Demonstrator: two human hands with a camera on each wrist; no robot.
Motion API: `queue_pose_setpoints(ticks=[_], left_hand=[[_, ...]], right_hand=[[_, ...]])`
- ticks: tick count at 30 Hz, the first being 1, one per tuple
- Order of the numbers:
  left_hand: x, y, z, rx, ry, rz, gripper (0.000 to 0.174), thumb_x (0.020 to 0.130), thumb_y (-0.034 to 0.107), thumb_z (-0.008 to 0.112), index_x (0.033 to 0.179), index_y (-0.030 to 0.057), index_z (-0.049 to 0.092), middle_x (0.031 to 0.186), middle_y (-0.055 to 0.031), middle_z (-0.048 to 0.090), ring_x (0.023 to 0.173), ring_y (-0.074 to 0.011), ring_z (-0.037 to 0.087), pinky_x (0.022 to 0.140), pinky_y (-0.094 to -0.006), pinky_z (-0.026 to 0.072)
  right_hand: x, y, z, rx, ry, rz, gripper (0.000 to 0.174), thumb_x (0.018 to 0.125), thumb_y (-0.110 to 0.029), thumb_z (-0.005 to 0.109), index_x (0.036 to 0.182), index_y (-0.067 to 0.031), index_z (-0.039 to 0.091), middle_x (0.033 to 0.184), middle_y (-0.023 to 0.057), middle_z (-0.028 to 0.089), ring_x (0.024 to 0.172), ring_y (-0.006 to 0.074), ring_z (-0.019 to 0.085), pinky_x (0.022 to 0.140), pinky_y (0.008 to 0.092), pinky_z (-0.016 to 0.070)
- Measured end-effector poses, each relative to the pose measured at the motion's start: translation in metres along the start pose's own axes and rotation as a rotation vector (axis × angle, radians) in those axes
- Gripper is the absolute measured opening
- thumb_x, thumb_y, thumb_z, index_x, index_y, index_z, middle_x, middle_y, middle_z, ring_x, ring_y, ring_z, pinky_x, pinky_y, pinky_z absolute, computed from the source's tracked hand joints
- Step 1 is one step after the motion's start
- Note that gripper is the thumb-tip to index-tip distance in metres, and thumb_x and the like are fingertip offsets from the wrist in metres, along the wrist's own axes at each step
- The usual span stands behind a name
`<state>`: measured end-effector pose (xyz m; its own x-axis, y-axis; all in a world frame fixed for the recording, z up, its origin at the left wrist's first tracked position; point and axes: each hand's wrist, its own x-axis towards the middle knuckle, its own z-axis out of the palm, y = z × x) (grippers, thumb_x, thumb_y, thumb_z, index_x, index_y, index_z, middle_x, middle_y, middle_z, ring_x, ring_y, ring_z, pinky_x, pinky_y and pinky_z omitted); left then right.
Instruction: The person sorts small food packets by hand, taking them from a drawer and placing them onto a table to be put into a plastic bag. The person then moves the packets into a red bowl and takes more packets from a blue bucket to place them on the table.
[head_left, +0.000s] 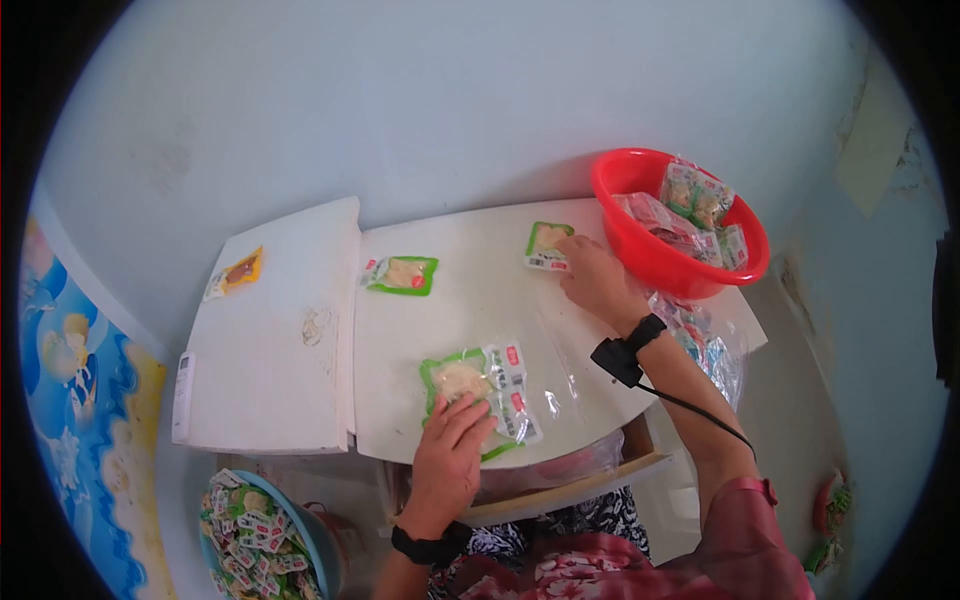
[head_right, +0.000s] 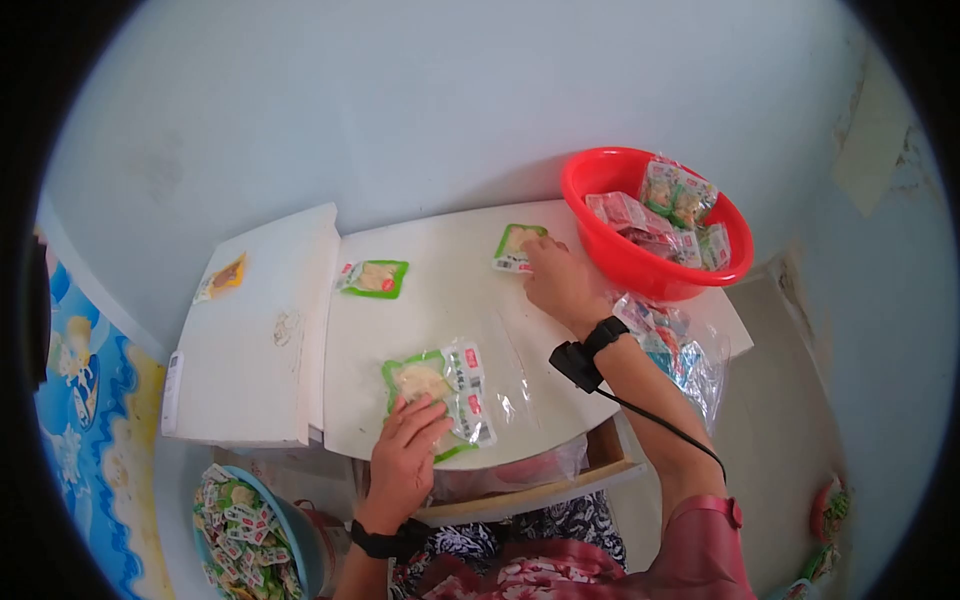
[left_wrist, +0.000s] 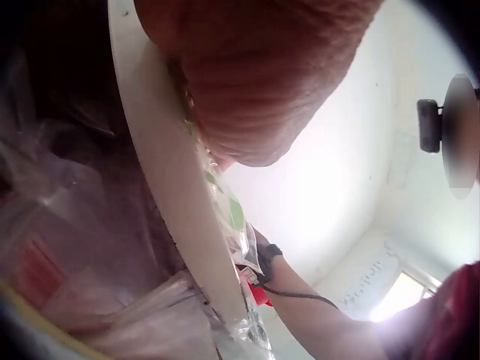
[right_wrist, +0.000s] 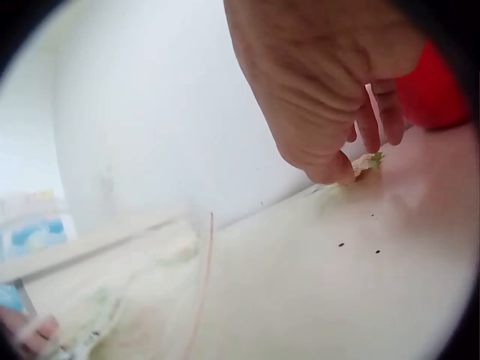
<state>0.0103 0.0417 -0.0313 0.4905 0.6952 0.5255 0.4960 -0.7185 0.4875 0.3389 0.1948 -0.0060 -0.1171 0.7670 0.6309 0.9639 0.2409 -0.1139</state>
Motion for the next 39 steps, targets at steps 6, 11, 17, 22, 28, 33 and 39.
queue_pose_setpoints(ticks=[6, 11, 17, 22, 28, 33, 39], left_hand=[[0.000, -0.001, 0.000, -0.035, 0.017, -0.015, 0.041, 0.083, -0.008, 0.057, 0.117, 0.0063, 0.074, 0.128, -0.0104, 0.069, 0.131, -0.0329, 0.060, 0.121, -0.0540, 0.0378], [0.001, -0.001, -0.002, -0.065, 0.012, -0.022, 0.042, 0.082, -0.008, 0.057, 0.118, 0.0060, 0.074, 0.129, -0.0108, 0.069, 0.131, -0.0342, 0.060, 0.120, -0.0538, 0.0387], [0.001, 0.018, -0.013, -0.155, 0.104, -0.125, 0.039, 0.089, -0.004, 0.057, 0.126, 0.0021, 0.069, 0.132, -0.0165, 0.066, 0.131, -0.0380, 0.059, 0.112, -0.0479, 0.0469], [0.012, 0.058, -0.029, -0.755, 0.198, -0.399, 0.054, 0.100, 0.008, 0.057, 0.152, -0.0026, 0.043, 0.139, -0.0202, 0.060, 0.127, -0.0353, 0.062, 0.095, -0.0440, 0.0587], [0.035, 0.073, -0.025, -1.561, 0.014, -0.609, 0.067, 0.106, 0.019, 0.059, 0.161, 0.0001, 0.028, 0.139, -0.0189, 0.058, 0.114, -0.0290, 0.069, 0.076, -0.0415, 0.0670], [0.039, 0.082, -0.014, -1.274, 0.088, -0.729, 0.064, 0.102, 0.011, 0.062, 0.159, 0.0013, 0.033, 0.135, -0.0148, 0.062, 0.105, -0.0252, 0.073, 0.065, -0.0334, 0.0670], [0.054, 0.106, -0.001, -0.980, 0.312, -0.611, 0.063, 0.102, 0.012, 0.063, 0.159, 0.0024, 0.036, 0.134, -0.0141, 0.063, 0.104, -0.0221, 0.072, 0.067, -0.0300, 0.0657]], right_hand=[[0.016, -0.007, 0.013, -0.168, -0.366, 0.098, 0.023, 0.086, -0.002, 0.060, 0.107, -0.0006, 0.071, 0.120, 0.0222, 0.067, 0.097, 0.0402, 0.071, 0.083, 0.0488, 0.0581], [0.018, 0.002, -0.002, 0.012, -0.137, 0.029, 0.023, 0.089, 0.005, 0.057, 0.107, 0.0013, 0.070, 0.116, 0.0218, 0.069, 0.092, 0.0361, 0.073, 0.082, 0.0442, 0.0605], [-0.011, -0.035, -0.084, 0.972, 0.133, 0.267, 0.017, 0.098, 0.009, 0.053, 0.106, 0.0027, 0.067, 0.114, 0.0152, 0.070, 0.098, 0.0234, 0.073, 0.084, 0.0362, 0.0588], [-0.071, -0.068, -0.158, 1.238, 0.043, 0.115, 0.021, 0.095, 0.010, 0.052, 0.106, 0.0010, 0.067, 0.115, 0.0140, 0.070, 0.107, 0.0205, 0.068, 0.094, 0.0336, 0.0541], [-0.110, -0.080, -0.164, 1.361, -0.215, -0.140, 0.025, 0.088, 0.008, 0.055, 0.106, -0.0006, 0.070, 0.118, 0.0163, 0.072, 0.106, 0.0267, 0.068, 0.095, 0.0371, 0.0528], [-0.129, -0.080, -0.152, 1.335, -0.116, 0.043, 0.028, 0.095, 0.001, 0.054, 0.120, -0.0004, 0.066, 0.135, 0.0157, 0.064, 0.108, 0.0211, 0.067, 0.093, 0.0359, 0.0555], [-0.144, -0.088, -0.158, 1.669, -0.246, 0.605, 0.031, 0.108, -0.011, 0.055, 0.136, 0.0018, 0.059, 0.123, 0.0102, 0.068, 0.104, 0.0144, 0.068, 0.087, 0.0337, 0.0613]])
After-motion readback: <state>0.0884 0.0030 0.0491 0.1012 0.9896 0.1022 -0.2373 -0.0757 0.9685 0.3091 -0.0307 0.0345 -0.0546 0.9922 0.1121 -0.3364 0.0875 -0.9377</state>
